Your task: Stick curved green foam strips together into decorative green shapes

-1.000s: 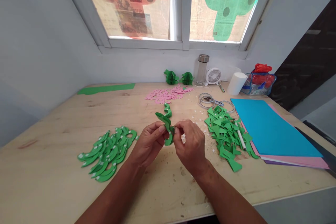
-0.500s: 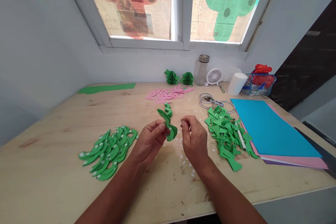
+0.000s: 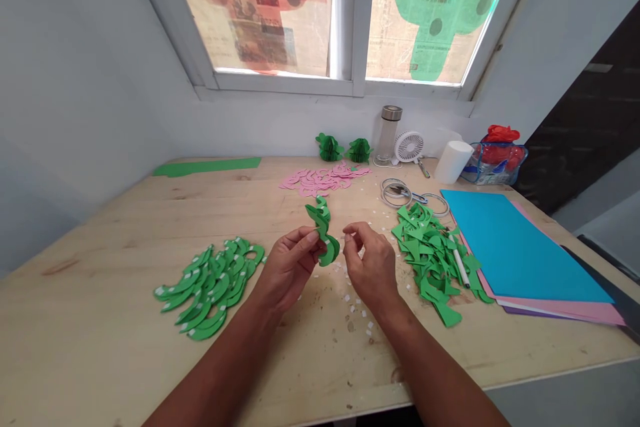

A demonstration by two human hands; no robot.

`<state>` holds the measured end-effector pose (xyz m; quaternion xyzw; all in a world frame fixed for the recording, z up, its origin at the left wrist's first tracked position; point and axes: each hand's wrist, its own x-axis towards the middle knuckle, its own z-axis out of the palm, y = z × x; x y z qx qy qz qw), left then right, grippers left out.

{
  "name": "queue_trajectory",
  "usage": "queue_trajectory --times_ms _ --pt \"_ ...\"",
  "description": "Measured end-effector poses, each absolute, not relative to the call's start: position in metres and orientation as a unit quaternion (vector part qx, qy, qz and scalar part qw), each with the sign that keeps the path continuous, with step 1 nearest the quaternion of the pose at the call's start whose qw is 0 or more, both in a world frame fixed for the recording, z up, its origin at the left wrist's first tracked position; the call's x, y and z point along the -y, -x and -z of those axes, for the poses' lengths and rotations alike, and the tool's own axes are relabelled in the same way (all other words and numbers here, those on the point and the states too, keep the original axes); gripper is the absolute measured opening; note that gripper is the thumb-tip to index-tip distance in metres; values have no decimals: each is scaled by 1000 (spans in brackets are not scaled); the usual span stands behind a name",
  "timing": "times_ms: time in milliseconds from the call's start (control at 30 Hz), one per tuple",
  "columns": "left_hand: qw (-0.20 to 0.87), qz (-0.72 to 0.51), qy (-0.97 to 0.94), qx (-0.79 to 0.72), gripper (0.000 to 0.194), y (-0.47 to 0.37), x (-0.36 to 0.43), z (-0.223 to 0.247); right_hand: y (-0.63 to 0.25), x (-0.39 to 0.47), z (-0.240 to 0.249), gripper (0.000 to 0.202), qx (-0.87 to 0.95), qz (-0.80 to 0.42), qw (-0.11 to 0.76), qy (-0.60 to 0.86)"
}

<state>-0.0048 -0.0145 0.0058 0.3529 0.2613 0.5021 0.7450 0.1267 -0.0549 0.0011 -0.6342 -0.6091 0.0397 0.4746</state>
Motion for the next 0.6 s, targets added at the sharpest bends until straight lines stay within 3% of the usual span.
queue_trajectory --times_ms 167,300,600 --pt "725 -514 -373 -267 14 4 15 -5 -127 56 -5 25 615 -114 526 576" --pt "708 -522 -387 -275 12 4 14 -3 -126 56 -7 20 623 -138 546 542" --pt "696 -522 -404 -283 13 2 17 -5 -122 57 -4 15 649 -64 531 540"
